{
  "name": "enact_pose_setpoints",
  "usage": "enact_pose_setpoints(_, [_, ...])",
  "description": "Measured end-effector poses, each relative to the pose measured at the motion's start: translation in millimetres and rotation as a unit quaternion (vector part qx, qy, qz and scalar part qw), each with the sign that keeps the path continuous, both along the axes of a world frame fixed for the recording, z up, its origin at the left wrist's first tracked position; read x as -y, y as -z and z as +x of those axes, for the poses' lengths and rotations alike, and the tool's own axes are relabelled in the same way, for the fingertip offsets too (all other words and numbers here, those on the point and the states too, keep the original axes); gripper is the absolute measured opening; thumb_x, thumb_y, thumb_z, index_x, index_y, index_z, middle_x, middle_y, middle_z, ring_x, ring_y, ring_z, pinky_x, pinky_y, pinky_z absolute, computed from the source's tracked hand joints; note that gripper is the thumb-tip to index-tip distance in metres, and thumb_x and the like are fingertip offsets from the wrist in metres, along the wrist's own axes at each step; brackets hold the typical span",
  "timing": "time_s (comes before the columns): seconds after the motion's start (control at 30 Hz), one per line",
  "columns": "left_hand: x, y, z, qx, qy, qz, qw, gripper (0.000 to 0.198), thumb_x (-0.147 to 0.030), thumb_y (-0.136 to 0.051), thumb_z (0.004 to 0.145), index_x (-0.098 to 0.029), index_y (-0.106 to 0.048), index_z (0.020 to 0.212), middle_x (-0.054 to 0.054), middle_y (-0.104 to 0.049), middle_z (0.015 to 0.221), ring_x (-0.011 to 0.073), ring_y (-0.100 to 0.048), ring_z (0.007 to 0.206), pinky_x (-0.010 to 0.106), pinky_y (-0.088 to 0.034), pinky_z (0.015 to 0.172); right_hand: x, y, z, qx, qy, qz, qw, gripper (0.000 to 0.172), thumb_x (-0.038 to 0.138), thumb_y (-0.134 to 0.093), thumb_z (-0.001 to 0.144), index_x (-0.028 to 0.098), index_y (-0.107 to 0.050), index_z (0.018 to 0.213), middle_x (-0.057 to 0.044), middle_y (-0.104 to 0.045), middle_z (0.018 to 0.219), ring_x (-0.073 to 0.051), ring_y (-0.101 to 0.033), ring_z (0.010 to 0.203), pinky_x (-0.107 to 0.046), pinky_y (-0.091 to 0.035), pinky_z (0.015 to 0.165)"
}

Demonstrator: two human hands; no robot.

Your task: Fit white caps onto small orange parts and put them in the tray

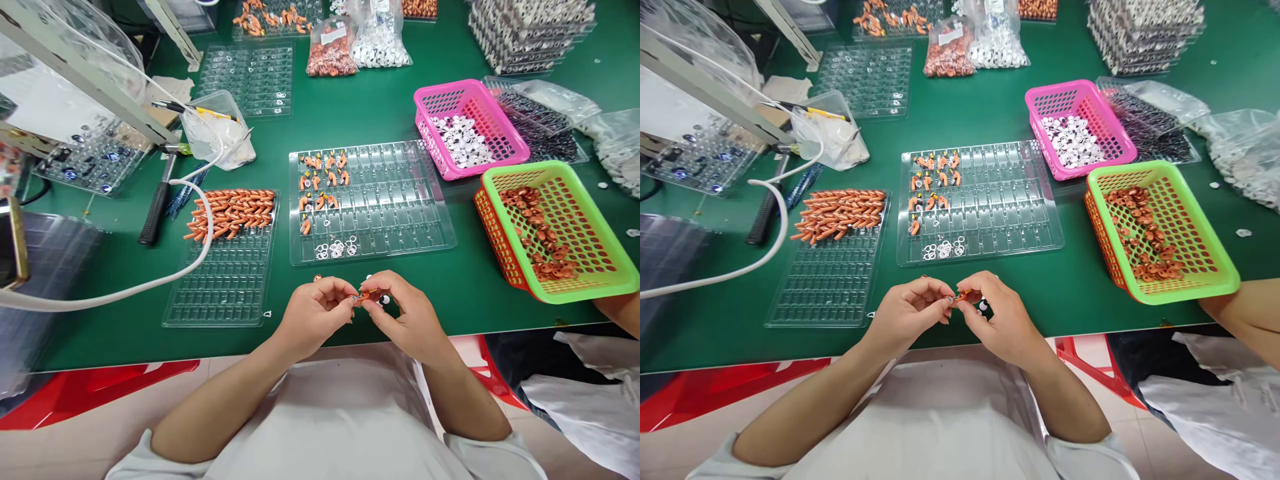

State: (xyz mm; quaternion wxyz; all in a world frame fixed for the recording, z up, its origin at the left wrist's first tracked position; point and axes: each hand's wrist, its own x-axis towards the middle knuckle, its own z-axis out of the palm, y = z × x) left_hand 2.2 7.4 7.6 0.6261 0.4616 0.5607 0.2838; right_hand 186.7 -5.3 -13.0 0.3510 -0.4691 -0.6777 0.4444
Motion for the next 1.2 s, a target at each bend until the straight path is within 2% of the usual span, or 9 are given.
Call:
enact_pose_setpoints(0.2, [2.3, 6.1, 0.8, -0.010, 0.008, 0.008, 1.000, 0.010, -0.021, -0.066, 0.073, -0.015, -0.068, 0.080, 0.003, -0.070, 0.073, 0.0142, -0.064, 0.061, 0.024, -0.056, 0.058, -0.4, 2.0, -0.5, 0.008, 0.004, 0.017, 1.000, 0.017, 0.015, -0.056, 0.091, 0.025, -0.057, 0.105, -0.004, -0.064, 0.099, -0.017, -0.062, 0.084, -0.030, -0.054, 0.075])
enact_pose_setpoints(0.4, [1.6, 12.1, 0.0, -0.045, 0.023, 0.048, 0.998, 0.009, -0.017, -0.060, 0.073, -0.016, -0.068, 0.078, 0.000, -0.065, 0.067, 0.0119, -0.061, 0.057, 0.022, -0.052, 0.058, -0.6, 4.0, -2.5, 0.012, 0.002, 0.024, 1.000, 0.017, 0.013, -0.055, 0.091, 0.025, -0.057, 0.104, -0.003, -0.063, 0.098, -0.016, -0.062, 0.084, -0.028, -0.053, 0.076])
enact_pose_setpoints(0.57, [2.8, 9.0, -0.4, -0.078, 0.032, 0.082, 0.993, 0.011, -0.014, -0.058, 0.072, -0.016, -0.068, 0.077, -0.001, -0.064, 0.062, 0.0113, -0.059, 0.054, 0.021, -0.048, 0.055, 0.0, 1.1, -4.1, 0.012, -0.005, 0.029, 0.999, 0.018, 0.011, -0.055, 0.091, 0.025, -0.056, 0.103, -0.002, -0.062, 0.096, -0.015, -0.061, 0.083, -0.027, -0.052, 0.075])
enact_pose_setpoints(0.73, [8.2, 7.1, -3.6, -0.103, 0.040, 0.125, 0.986, 0.012, -0.014, -0.056, 0.073, -0.017, -0.067, 0.076, -0.001, -0.065, 0.062, 0.0117, -0.059, 0.056, 0.022, -0.048, 0.059, 5.4, -3.7, -6.1, 0.017, -0.018, 0.036, 0.999, 0.017, 0.011, -0.055, 0.091, 0.024, -0.056, 0.102, -0.001, -0.062, 0.095, -0.014, -0.059, 0.081, -0.026, -0.050, 0.075])
enact_pose_setpoints(0.97, [9.2, 18.0, -6.2, -0.109, 0.031, 0.108, 0.988, 0.013, -0.013, -0.055, 0.072, -0.015, -0.067, 0.077, -0.001, -0.064, 0.063, 0.0107, -0.057, 0.056, 0.023, -0.047, 0.059, 4.9, 2.8, -11.6, 0.019, -0.012, 0.004, 1.000, 0.020, 0.010, -0.055, 0.089, 0.024, -0.056, 0.103, 0.000, -0.061, 0.091, -0.014, -0.059, 0.079, -0.026, -0.048, 0.072])
enact_pose_setpoints(1.2, [5.0, 14.2, -5.2, -0.012, 0.017, 0.040, 0.999, 0.012, -0.021, -0.062, 0.080, -0.015, -0.070, 0.086, 0.001, -0.068, 0.072, 0.0125, -0.064, 0.063, 0.024, -0.056, 0.065, 4.4, 2.6, -11.1, -0.002, 0.022, 0.031, 0.999, 0.024, 0.008, -0.055, 0.087, 0.024, -0.055, 0.105, 0.000, -0.061, 0.091, -0.014, -0.058, 0.079, -0.026, -0.048, 0.073])
